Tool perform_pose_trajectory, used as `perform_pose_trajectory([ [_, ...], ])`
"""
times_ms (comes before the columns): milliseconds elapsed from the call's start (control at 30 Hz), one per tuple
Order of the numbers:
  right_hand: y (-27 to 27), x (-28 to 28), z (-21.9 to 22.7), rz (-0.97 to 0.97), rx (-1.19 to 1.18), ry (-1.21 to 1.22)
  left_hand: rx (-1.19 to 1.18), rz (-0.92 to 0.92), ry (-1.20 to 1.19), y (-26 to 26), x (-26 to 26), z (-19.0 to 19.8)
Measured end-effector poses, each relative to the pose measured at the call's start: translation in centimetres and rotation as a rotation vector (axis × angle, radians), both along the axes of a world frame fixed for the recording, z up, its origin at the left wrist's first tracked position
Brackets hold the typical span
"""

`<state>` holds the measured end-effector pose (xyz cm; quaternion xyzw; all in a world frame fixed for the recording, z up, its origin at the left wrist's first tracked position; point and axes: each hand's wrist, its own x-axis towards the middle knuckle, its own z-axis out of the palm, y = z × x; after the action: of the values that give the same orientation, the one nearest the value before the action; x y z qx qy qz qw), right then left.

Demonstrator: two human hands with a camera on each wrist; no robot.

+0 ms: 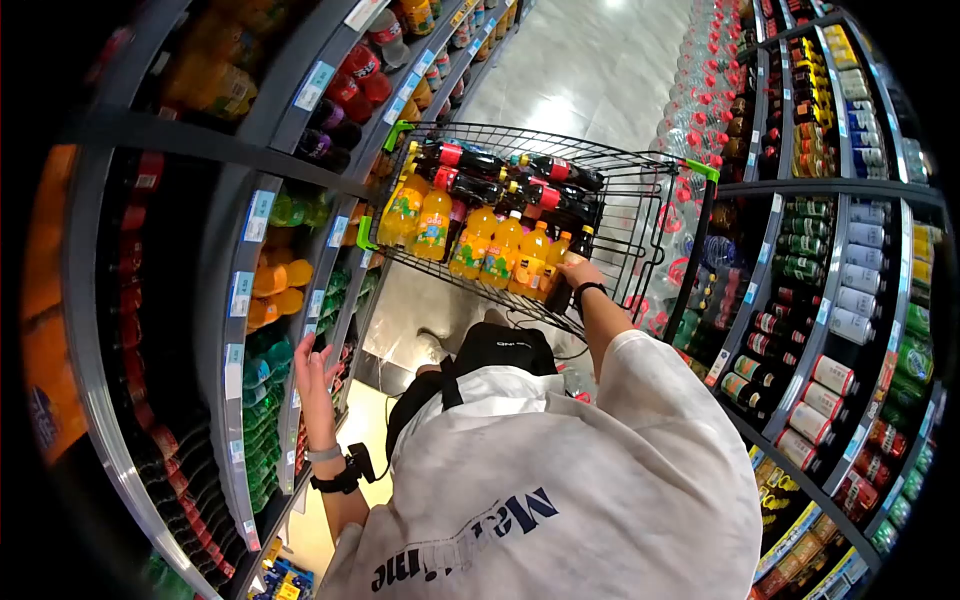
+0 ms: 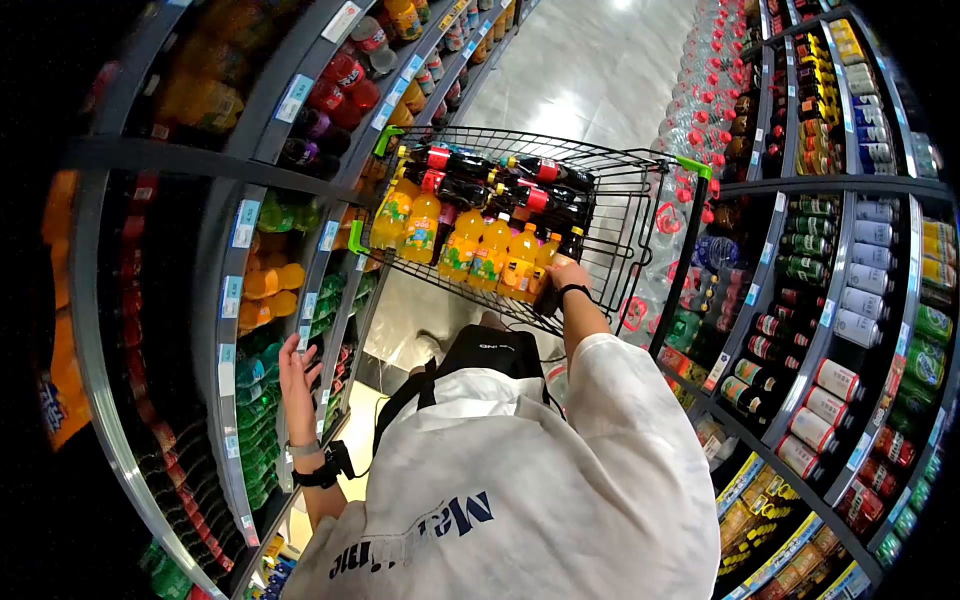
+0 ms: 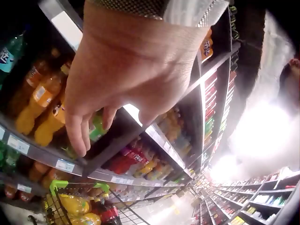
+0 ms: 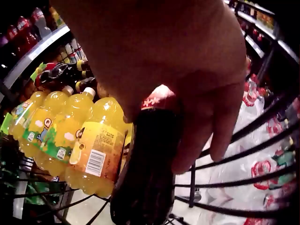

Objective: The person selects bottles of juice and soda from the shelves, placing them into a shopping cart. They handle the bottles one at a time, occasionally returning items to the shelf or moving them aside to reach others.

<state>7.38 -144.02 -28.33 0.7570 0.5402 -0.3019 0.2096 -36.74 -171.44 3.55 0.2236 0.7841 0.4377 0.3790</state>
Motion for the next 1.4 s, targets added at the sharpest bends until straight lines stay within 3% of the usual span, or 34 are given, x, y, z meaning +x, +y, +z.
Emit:
perform_pose_trajectory([
  [133,0.5,-0.5,1.3,0.166,-0.038,-0.092,0.019,0.021,0.000,-2.6,-0.8,0.3],
  [167,0.3,-0.4,1.8,0.389,0.006,0.016,0.031,0.016,0.007,-3.4,-1.1,0.2],
  [233,0.8,1.1,-5.4,0.256,0.087,0.154,0.083,0.057,0.006,-5.7,-2.5,0.2],
  [267,-0.4,-0.7,-1.3,0.254,0.122,0.182,0.097,0.094,0.013,-6.7,-3.0,0.9],
  [300,-0.9,-2.3,0.4,0.371,0.106,0.185,0.110,0.141,0.024,-7.7,-3.6,1.6],
  [333,-0.2,-1.9,-4.1,0.643,0.194,0.331,0.178,0.147,0.096,-9.5,-4.8,1.3],
  [367,-2.4,-8.1,6.3,0.145,-0.086,0.344,0.242,0.148,0.167,-11.3,-5.9,1.0],
  [433,-1.7,-11.9,3.7,0.264,-0.225,0.497,0.292,0.229,0.279,-13.7,-7.7,2.8],
  [500,-3.2,-18.0,3.1,0.412,-0.007,0.768,0.365,0.335,0.293,-16.1,-9.2,4.4],
  [533,-4.1,-21.4,4.9,0.469,0.160,0.876,0.399,0.381,0.304,-17.4,-9.9,5.0],
  [567,-6.1,-25.6,7.8,0.339,0.238,1.154,0.437,0.420,0.315,-18.6,-10.6,5.2],
  [600,-7.9,-29.4,11.1,0.325,0.249,1.267,0.439,0.447,0.311,-19.9,-11.1,5.3],
  [633,-10.4,-33.3,16.0,0.358,0.226,1.402,0.459,0.466,0.317,-21.0,-11.5,5.3],
  [667,-11.8,-36.8,17.7,0.444,0.156,1.531,0.467,0.470,0.326,-22.2,-11.9,5.2],
  [733,-17.2,-43.0,24.7,0.371,-0.119,1.738,0.479,0.469,0.377,-24.3,-12.4,5.0],
  [767,-19.0,-45.3,27.8,0.628,-0.065,1.623,0.487,0.479,0.383,-25.5,-12.4,5.0],
  [800,-21.7,-47.3,30.9,0.716,-0.090,1.772,0.469,0.460,0.383,-26.6,-12.5,5.0],
  [867,-26.1,-50.4,36.8,0.873,-0.081,1.721,0.423,0.452,0.422,-29.1,-12.8,4.5],
  [967,-29.7,-56.0,39.0,1.046,0.172,1.777,0.462,0.478,0.385,-32.2,-12.3,4.1],
  [1233,-33.2,-63.2,41.5,1.052,0.418,1.824,0.430,0.483,0.377,-37.4,-10.6,5.5],
  [1333,-32.7,-64.1,41.2,1.059,0.506,1.737,0.374,0.480,0.345,-38.0,-10.6,4.8],
  [1400,-33.0,-63.1,42.3,1.080,0.473,1.685,0.474,0.445,0.400,-37.8,-10.6,3.8],
])
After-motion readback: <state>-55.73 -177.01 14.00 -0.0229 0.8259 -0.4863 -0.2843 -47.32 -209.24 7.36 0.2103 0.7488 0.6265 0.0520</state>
